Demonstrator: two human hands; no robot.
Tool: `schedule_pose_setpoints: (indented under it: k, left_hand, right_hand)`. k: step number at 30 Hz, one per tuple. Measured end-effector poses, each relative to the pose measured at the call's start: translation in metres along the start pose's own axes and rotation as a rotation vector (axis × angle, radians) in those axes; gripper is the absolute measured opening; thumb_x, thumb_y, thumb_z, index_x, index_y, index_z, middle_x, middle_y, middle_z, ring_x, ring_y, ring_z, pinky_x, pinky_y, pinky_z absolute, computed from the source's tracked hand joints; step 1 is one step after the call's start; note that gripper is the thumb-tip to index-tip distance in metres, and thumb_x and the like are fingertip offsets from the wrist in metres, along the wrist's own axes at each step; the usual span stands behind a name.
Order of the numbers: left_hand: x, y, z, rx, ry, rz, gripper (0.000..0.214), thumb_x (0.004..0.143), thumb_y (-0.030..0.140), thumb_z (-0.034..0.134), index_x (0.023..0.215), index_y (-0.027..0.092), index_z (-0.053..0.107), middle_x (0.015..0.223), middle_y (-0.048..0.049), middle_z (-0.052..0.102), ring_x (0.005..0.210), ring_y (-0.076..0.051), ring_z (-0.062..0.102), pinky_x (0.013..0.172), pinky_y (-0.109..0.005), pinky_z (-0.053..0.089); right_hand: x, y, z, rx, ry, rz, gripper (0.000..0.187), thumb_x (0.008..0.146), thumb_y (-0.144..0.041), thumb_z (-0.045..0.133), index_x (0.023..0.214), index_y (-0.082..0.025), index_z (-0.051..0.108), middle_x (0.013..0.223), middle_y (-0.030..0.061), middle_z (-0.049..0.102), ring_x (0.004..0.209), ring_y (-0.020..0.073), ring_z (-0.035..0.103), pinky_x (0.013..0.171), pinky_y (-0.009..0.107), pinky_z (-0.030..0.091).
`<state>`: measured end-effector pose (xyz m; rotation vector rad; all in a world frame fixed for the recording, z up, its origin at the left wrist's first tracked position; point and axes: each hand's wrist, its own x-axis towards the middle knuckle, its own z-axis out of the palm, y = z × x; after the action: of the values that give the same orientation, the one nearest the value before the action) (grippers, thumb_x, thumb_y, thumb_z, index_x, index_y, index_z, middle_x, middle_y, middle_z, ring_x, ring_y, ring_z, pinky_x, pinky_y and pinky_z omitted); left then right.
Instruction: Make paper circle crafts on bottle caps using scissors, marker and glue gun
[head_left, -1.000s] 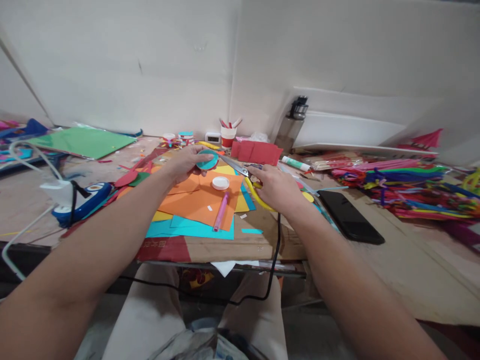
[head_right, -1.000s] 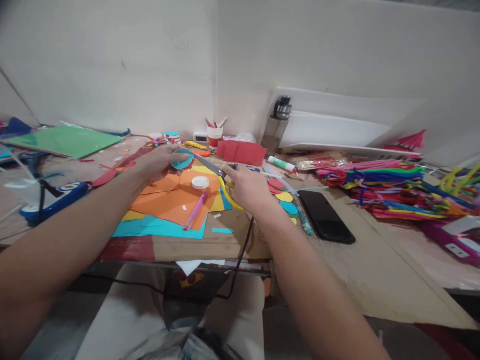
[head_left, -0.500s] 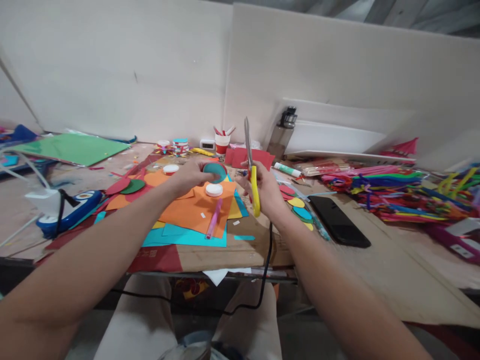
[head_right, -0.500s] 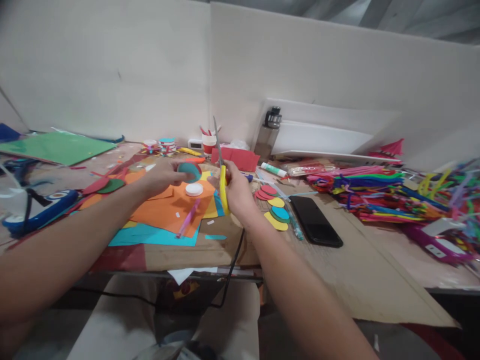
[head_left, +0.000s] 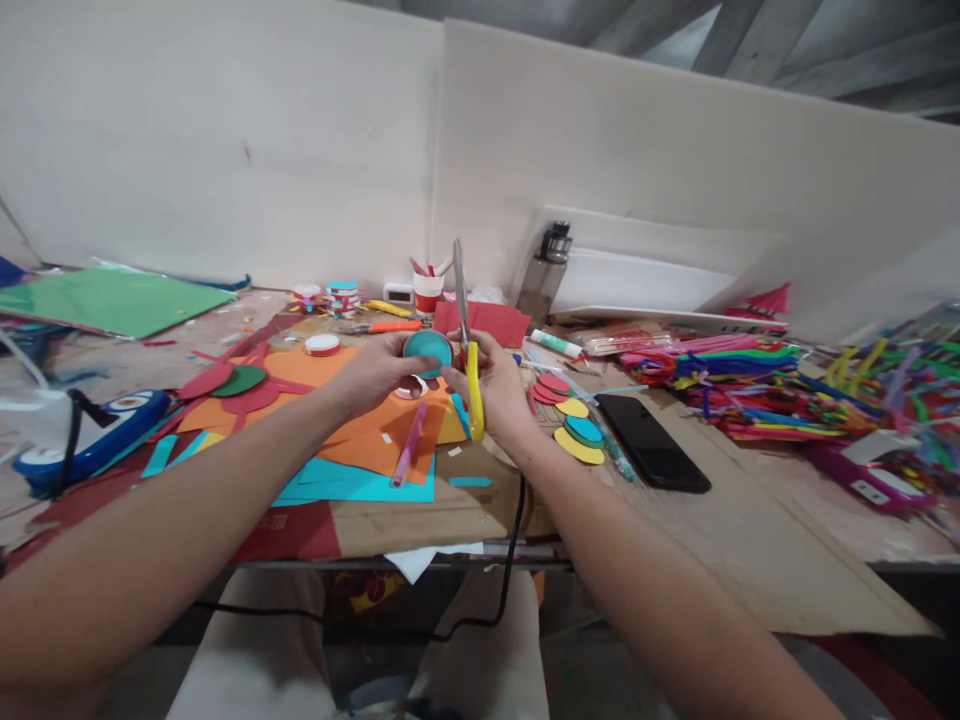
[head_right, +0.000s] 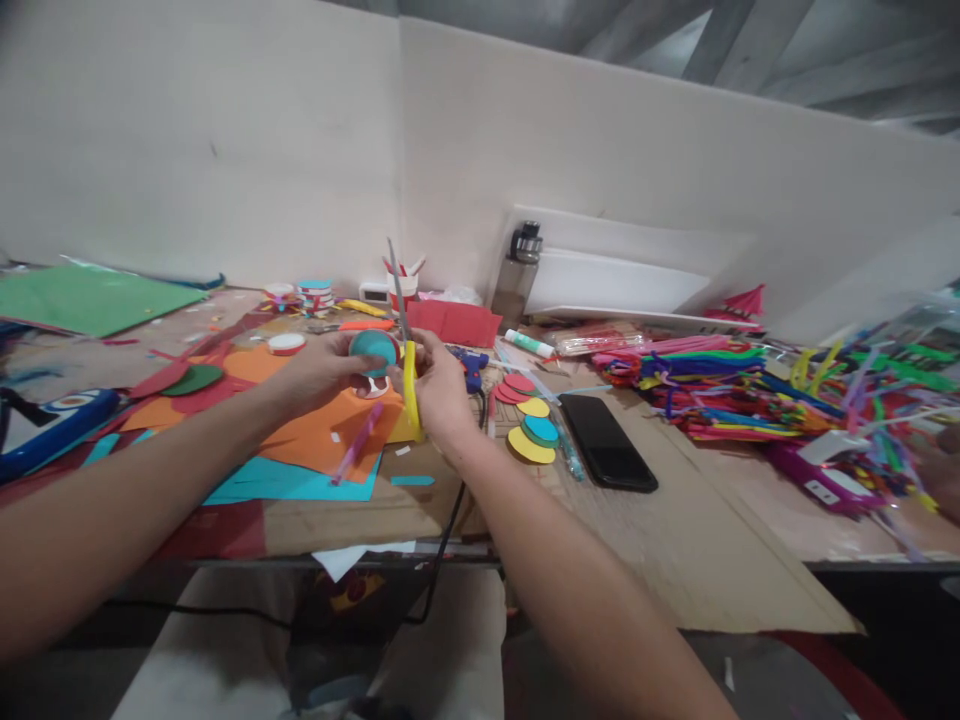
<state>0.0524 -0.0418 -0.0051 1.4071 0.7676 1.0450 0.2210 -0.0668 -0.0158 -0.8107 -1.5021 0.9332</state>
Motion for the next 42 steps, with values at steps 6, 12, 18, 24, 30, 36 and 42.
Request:
schedule_pose_setpoints:
  k: [6,12,18,24,30,36,42]
  left_hand:
    - [0.001,-0.004,0.008,-0.162,0.037,0.009,0.031,0.063,0.024,0.083,0.085,0.011,0.064,0.069,-0.0027,0.065,0.055,-0.010,0.059,0.043,-0.018,0.037]
    - [0.000,-0.006,0.009,-0.198,0.096,0.060,0.034,0.069,0.036,0.080,0.089,0.012,0.063,0.076,-0.0033,0.066,0.056,-0.009,0.059,0.044,-0.018,0.036]
    - [0.002,-0.003,0.003,-0.141,0.224,0.129,0.033,0.068,0.037,0.080,0.086,0.014,0.064,0.073,-0.0006,0.064,0.054,-0.008,0.056,0.046,-0.020,0.036]
    - [0.004,-0.003,-0.010,-0.036,0.405,0.142,0.029,0.069,0.039,0.077,0.083,0.015,0.066,0.071,0.0010,0.062,0.053,-0.007,0.051,0.048,-0.020,0.035]
    - [0.003,-0.008,-0.012,0.191,0.443,0.151,0.018,0.075,0.036,0.072,0.076,0.018,0.070,0.062,0.0021,0.057,0.051,-0.008,0.042,0.049,-0.023,0.032]
    - [0.001,-0.002,-0.010,0.418,0.485,0.274,0.011,0.076,0.029,0.070,0.082,0.020,0.074,0.075,-0.0002,0.068,0.062,-0.013,0.056,0.055,-0.024,0.043]
    - [0.000,-0.009,-0.011,0.345,0.429,0.267,0.014,0.077,0.030,0.068,0.085,0.019,0.072,0.077,-0.0003,0.069,0.058,-0.014,0.064,0.058,-0.026,0.050]
  right_hand:
    - [0.000,0.002,0.004,0.082,0.075,0.024,0.047,0.064,-0.041,0.080,0.101,-0.022,0.057,0.078,-0.0033,0.064,0.067,0.0116,0.058,0.066,0.026,0.051]
    - [-0.003,0.006,0.010,0.073,0.114,0.093,0.050,0.068,-0.046,0.076,0.107,-0.022,0.056,0.080,-0.0039,0.063,0.063,0.0110,0.058,0.061,0.026,0.052]
    - [0.003,0.008,0.013,0.061,0.085,0.067,0.044,0.072,-0.047,0.075,0.104,-0.023,0.058,0.077,-0.0049,0.059,0.061,0.0088,0.052,0.060,0.023,0.048]
    - [0.004,0.008,0.012,0.142,0.097,0.219,0.045,0.075,-0.056,0.072,0.103,-0.025,0.056,0.060,-0.0089,0.049,0.043,0.0071,0.042,0.041,0.020,0.036]
    - [-0.020,-0.011,0.012,0.242,0.013,0.337,0.043,0.086,-0.065,0.055,0.093,-0.023,0.056,0.059,-0.0035,0.055,0.044,0.0124,0.051,0.039,0.025,0.043]
    - [-0.030,-0.013,0.010,0.165,-0.061,0.287,0.035,0.089,-0.055,0.058,0.107,-0.025,0.058,0.063,-0.0048,0.053,0.045,0.0096,0.049,0.037,0.020,0.039]
    - [-0.028,-0.013,0.014,0.187,-0.077,0.249,0.034,0.090,-0.054,0.055,0.101,-0.022,0.056,0.057,-0.0061,0.052,0.040,0.0085,0.047,0.037,0.019,0.041]
